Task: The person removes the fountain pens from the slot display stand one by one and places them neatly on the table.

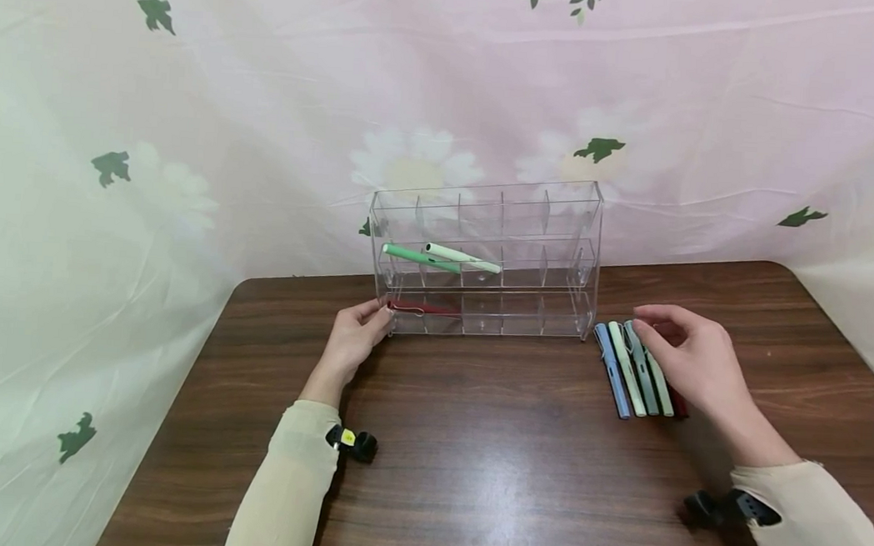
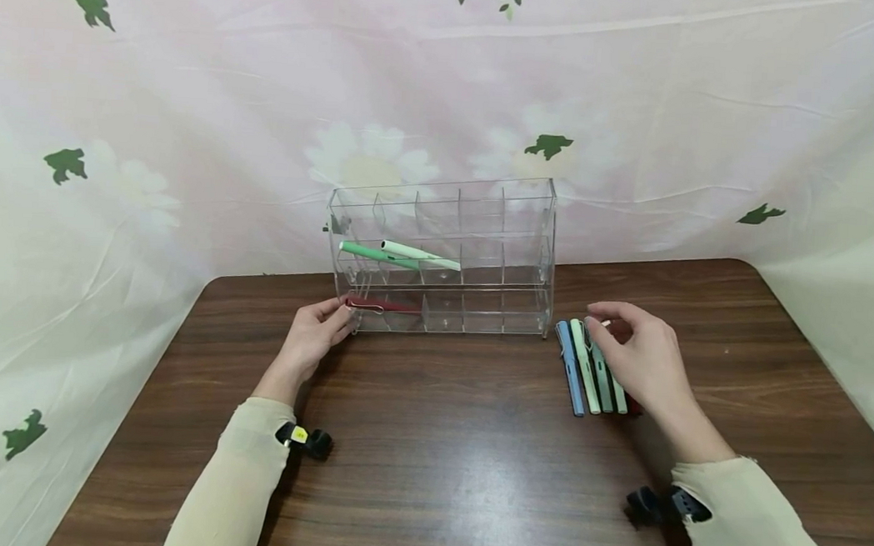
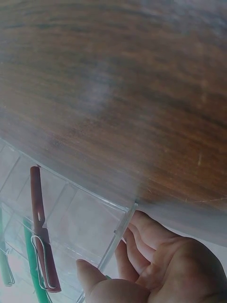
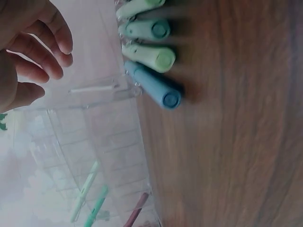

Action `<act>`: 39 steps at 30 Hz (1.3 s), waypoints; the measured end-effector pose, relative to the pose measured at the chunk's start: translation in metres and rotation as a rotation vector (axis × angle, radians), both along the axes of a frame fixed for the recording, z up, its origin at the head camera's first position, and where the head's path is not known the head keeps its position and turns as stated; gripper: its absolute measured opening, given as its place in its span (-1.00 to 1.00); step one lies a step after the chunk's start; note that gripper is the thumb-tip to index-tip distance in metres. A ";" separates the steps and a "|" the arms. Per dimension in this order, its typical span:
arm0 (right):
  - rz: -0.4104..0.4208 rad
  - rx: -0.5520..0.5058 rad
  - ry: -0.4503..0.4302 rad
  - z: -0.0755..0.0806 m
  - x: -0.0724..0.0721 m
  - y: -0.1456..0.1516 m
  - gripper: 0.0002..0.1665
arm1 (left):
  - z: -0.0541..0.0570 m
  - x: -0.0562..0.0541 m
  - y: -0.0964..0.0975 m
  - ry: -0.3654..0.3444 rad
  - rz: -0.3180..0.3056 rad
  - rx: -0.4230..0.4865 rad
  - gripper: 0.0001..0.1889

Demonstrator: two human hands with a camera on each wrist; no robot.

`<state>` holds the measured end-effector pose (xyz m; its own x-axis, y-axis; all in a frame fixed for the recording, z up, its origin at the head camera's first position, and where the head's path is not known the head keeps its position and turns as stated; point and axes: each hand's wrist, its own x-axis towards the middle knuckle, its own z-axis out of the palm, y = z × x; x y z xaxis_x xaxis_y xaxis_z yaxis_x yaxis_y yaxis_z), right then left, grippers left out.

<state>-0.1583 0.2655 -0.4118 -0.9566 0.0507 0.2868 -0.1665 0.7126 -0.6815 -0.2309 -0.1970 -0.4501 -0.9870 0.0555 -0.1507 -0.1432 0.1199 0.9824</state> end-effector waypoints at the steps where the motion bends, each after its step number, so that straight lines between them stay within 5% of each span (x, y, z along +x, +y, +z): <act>1: 0.009 -0.007 0.011 0.001 -0.001 -0.003 -0.64 | 0.000 0.000 0.000 0.000 0.000 -0.002 -0.44; 15: 0.073 -0.101 0.109 0.010 -0.012 -0.038 -0.72 | -0.001 -0.001 0.001 -0.009 0.007 0.010 -0.44; 39: 0.189 -0.127 0.112 0.032 -0.030 -0.088 -0.76 | 0.000 0.000 0.001 0.001 0.011 -0.023 -0.45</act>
